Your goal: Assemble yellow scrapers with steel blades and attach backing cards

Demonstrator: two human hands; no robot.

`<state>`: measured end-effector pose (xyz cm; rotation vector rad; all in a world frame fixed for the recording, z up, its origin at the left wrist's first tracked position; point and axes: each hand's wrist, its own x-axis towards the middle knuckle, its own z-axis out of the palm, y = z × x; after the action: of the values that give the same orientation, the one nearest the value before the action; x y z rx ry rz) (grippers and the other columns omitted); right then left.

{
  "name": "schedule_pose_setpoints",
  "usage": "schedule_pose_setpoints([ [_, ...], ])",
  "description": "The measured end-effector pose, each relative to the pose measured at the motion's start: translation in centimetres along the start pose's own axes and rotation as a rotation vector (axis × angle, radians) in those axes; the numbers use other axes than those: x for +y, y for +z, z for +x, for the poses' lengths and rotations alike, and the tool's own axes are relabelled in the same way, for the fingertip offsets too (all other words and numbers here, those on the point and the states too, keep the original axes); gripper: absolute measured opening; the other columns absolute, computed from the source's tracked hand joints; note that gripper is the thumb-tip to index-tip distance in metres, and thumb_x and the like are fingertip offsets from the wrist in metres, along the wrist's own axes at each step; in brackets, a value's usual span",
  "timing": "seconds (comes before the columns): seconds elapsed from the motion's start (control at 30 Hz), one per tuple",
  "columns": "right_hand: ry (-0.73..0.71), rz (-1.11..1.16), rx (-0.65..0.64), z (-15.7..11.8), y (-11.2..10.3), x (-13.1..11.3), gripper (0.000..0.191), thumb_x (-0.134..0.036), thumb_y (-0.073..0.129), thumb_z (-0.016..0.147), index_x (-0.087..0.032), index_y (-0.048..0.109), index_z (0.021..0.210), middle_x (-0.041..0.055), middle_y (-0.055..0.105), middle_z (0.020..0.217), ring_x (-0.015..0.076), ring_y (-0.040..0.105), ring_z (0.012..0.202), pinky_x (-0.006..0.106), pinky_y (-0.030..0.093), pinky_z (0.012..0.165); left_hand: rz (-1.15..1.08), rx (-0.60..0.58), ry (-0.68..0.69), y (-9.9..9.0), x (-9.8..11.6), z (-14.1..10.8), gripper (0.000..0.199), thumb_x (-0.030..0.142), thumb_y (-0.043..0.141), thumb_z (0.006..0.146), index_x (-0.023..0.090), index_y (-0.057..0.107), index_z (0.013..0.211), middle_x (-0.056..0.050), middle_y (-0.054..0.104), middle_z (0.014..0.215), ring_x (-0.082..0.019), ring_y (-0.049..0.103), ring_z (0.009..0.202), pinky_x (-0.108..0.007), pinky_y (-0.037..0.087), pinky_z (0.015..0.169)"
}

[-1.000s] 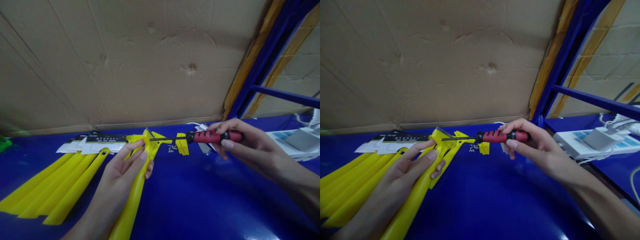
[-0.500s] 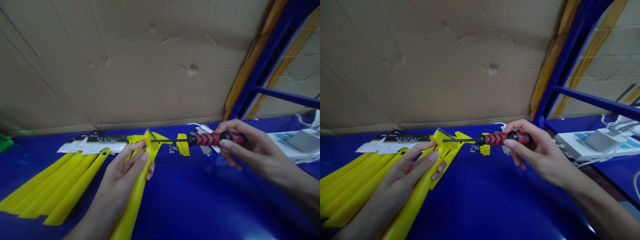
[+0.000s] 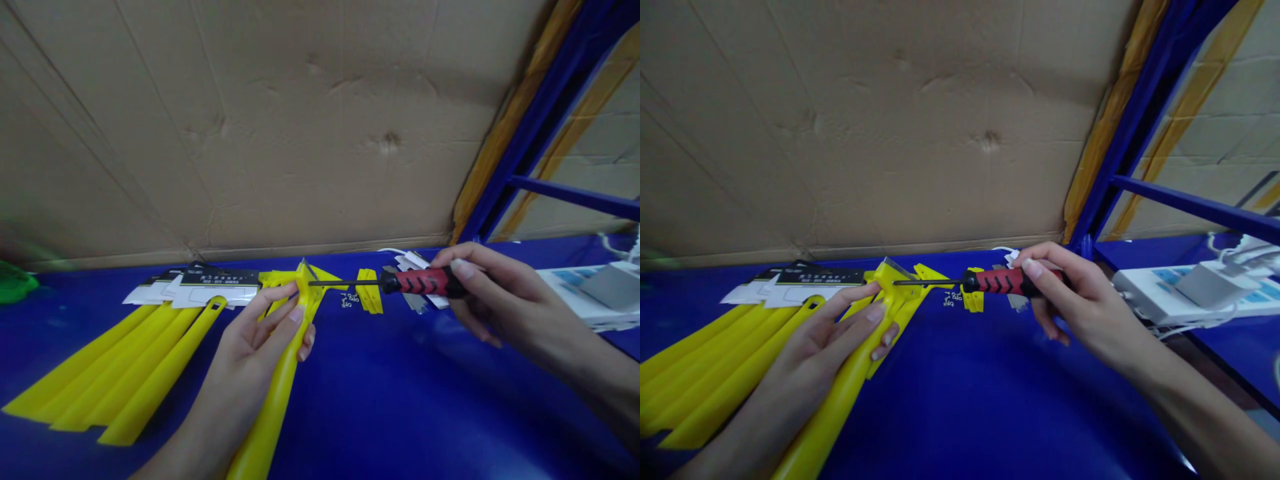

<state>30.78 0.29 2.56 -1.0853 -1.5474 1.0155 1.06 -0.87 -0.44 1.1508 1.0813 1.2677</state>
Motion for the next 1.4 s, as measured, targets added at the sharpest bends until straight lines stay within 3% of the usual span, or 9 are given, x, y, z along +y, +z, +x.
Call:
schedule_pose_setpoints([
  [0.1, 0.01, -0.017, 0.023, 0.0, 0.2, 0.0, 0.038, -0.059, 0.058, 0.102, -0.022, 0.065, 0.1, -0.0035, 0.062, 0.058, 0.0093, 0.052, 0.041, 0.019, 0.038, 0.037, -0.001, 0.015, -0.01, 0.4, 0.3, -0.2, 0.049, 0.043, 0.09, 0.078, 0.02, 0.062, 0.111, 0.0, 0.072, 0.063, -0.014, 0.062, 0.054, -0.023, 0.045, 0.052],
  [0.23, -0.068, 0.043, -0.029, -0.2, 0.0, -0.2, 0.025, -0.042, 0.078, 0.093, -0.025, 0.068, 0.107, 0.0024, 0.075, 0.09, 0.0144, 0.069, 0.072, 0.024, 0.057, 0.063, -0.02, 0.108, 0.007, 0.9, 0.7, -0.2, 0.047, 0.039, 0.09, 0.076, 0.02, 0.064, 0.11, 0.001, 0.071, 0.06, -0.013, 0.06, 0.053, -0.022, 0.044, 0.053],
  [0.43, -0.067, -0.076, 0.061, -0.1, -0.1, -0.3, 0.036, -0.057, 0.06, 0.102, -0.022, 0.065, 0.097, -0.0035, 0.061, 0.058, 0.0087, 0.047, 0.036, 0.022, 0.033, 0.034, -0.023, 0.084, -0.013, 1.6, 0.6, -0.8, 0.043, 0.037, 0.09, 0.075, 0.021, 0.067, 0.107, 0.001, 0.071, 0.062, -0.013, 0.06, 0.052, -0.024, 0.046, 0.054],
  [0.63, -0.075, -0.004, -0.048, -0.2, -0.7, -0.5, 0.027, -0.043, 0.079, 0.092, -0.026, 0.066, 0.11, 0.0014, 0.074, 0.086, 0.0155, 0.068, 0.069, 0.026, 0.055, 0.06, 0.014, 0.096, -0.039, 1.3, 0.3, -0.7, 0.045, 0.039, 0.091, 0.075, 0.02, 0.065, 0.107, 0.0, 0.073, 0.063, -0.014, 0.062, 0.053, -0.023, 0.046, 0.054],
  [0.87, -0.027, -0.144, 0.059, 0.2, -0.5, -0.6, 0.038, -0.06, 0.063, 0.099, -0.023, 0.065, 0.094, -0.0055, 0.054, 0.052, 0.0078, 0.04, 0.035, 0.022, 0.025, 0.033, -0.008, 0.003, 0.003, 1.1, 0.2, -0.5, 0.041, 0.039, 0.089, 0.078, 0.021, 0.065, 0.106, 0.0, 0.072, 0.063, -0.014, 0.062, 0.053, -0.024, 0.047, 0.053],
  [1.07, -0.08, -0.028, -0.068, 0.0, -1.0, -0.1, 0.026, -0.045, 0.076, 0.094, -0.026, 0.068, 0.109, 0.0012, 0.073, 0.083, 0.0161, 0.068, 0.068, 0.026, 0.054, 0.058, 0.011, 0.061, 0.005, 1.0, 0.3, -0.4, 0.044, 0.038, 0.09, 0.076, 0.021, 0.064, 0.108, 0.0, 0.073, 0.064, -0.014, 0.063, 0.053, -0.023, 0.046, 0.052],
  [1.17, -0.098, -0.04, -0.071, -0.2, -1.1, -0.1, 0.023, -0.04, 0.077, 0.095, -0.025, 0.067, 0.108, -0.0012, 0.07, 0.074, 0.013, 0.063, 0.058, 0.023, 0.051, 0.051, -0.002, 0.051, 0.015, 0.8, 0.3, -0.2, 0.047, 0.041, 0.091, 0.075, 0.021, 0.064, 0.108, 0.0, 0.073, 0.063, -0.015, 0.062, 0.052, -0.022, 0.045, 0.051],
  [1.3, -0.066, -0.08, -0.041, 0.0, -0.5, -0.5, 0.034, -0.056, 0.065, 0.099, -0.023, 0.065, 0.105, -0.0064, 0.056, 0.057, 0.0086, 0.048, 0.038, 0.021, 0.033, 0.035, 0.026, 0.021, 0.007, 0.6, 0.3, -0.1, 0.046, 0.042, 0.089, 0.079, 0.021, 0.064, 0.11, 0.0, 0.073, 0.065, -0.015, 0.063, 0.055, -0.022, 0.046, 0.052],
  [1.4, -0.078, -0.096, -0.019, 0.1, -0.3, -0.5, 0.039, -0.06, 0.061, 0.101, -0.022, 0.065, 0.098, -0.0041, 0.06, 0.061, 0.0086, 0.051, 0.04, 0.021, 0.036, 0.037, 0.039, 0.006, 0.011, 0.6, 0.3, -0.3, 0.045, 0.041, 0.089, 0.08, 0.021, 0.063, 0.111, 0.0, 0.073, 0.065, -0.015, 0.064, 0.056, -0.023, 0.047, 0.052],
])
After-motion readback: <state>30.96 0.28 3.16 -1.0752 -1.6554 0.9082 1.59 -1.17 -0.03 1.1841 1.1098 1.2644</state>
